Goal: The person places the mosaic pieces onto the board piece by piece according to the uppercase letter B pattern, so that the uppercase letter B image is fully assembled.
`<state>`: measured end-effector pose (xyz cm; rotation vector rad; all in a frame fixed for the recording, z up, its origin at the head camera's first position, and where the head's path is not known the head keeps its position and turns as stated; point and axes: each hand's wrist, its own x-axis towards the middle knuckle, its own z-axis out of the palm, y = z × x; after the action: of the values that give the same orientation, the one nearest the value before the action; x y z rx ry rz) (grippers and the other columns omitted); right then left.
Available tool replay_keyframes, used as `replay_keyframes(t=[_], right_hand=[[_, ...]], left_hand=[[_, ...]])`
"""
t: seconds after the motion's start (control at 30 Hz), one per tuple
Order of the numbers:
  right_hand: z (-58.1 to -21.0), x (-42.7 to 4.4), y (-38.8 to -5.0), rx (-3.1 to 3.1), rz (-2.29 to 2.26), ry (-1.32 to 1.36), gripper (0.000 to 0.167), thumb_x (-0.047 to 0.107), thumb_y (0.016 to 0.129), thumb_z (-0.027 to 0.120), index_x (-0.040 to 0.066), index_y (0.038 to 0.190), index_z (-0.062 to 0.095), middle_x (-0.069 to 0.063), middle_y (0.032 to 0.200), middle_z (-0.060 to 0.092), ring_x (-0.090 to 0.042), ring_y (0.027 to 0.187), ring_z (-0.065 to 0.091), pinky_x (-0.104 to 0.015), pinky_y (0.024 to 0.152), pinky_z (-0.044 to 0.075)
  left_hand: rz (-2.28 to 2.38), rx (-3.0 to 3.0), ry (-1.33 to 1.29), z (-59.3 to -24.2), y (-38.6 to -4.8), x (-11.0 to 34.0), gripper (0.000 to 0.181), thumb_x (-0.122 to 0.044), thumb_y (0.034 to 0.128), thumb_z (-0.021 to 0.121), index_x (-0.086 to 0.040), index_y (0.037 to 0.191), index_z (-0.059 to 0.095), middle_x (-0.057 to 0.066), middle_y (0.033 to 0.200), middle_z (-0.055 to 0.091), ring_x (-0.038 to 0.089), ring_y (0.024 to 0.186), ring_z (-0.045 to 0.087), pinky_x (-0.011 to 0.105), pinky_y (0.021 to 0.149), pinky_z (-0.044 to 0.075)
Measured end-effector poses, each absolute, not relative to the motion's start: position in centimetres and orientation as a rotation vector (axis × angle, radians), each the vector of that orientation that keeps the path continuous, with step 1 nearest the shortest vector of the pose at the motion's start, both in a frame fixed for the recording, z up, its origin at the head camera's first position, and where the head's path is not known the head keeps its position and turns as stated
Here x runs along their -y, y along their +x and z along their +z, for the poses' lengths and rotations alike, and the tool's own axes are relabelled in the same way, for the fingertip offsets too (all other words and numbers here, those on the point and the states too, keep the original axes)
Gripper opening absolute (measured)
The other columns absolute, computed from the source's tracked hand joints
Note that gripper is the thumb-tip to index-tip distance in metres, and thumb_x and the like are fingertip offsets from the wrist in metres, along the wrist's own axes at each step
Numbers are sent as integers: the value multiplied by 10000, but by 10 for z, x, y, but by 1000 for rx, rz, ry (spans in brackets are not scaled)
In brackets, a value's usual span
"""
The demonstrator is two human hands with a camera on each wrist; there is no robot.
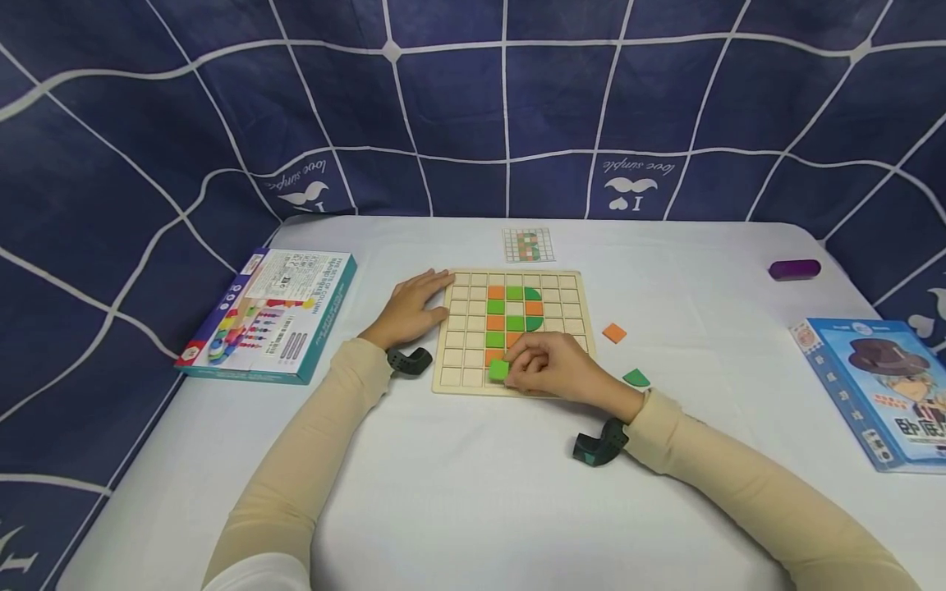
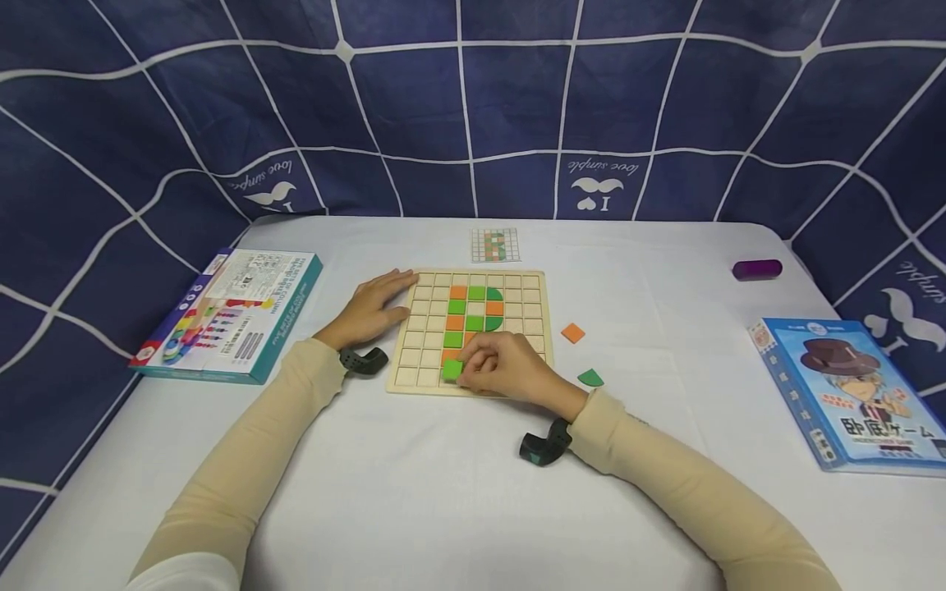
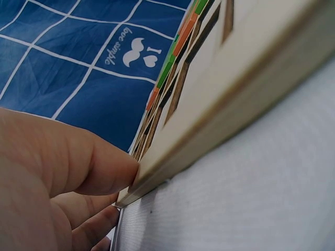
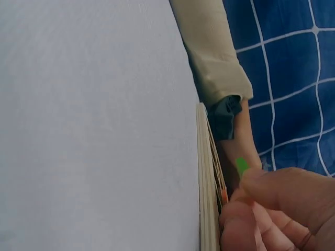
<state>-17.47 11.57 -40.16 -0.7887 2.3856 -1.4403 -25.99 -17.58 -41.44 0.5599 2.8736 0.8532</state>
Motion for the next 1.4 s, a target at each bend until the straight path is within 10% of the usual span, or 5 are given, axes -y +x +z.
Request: replay_keyframes(t=[0.67,1.4], right_hand=[[-400,-107,-173,-2541,-1180,-976,183,53,865,882,37,1027,796,116,753,672,-33,679,574,-216,660,511],[-386,-130,-190,-2008,-1425,-917,308,-18,981,732,-113,1274,717,-71,994,741,-95,799,644,-196,735,554]], left_hand=[[865,-2884,579,-415,-260,177,701,-222,994,584,-45,1654,427,142,1740,360,336,1653,216,526,1339,110],[873,-2877,576,-414,-259,176,700,-228,998,582,-49,1656,425,135,1743,357,327,1654,214,520,1338,112]])
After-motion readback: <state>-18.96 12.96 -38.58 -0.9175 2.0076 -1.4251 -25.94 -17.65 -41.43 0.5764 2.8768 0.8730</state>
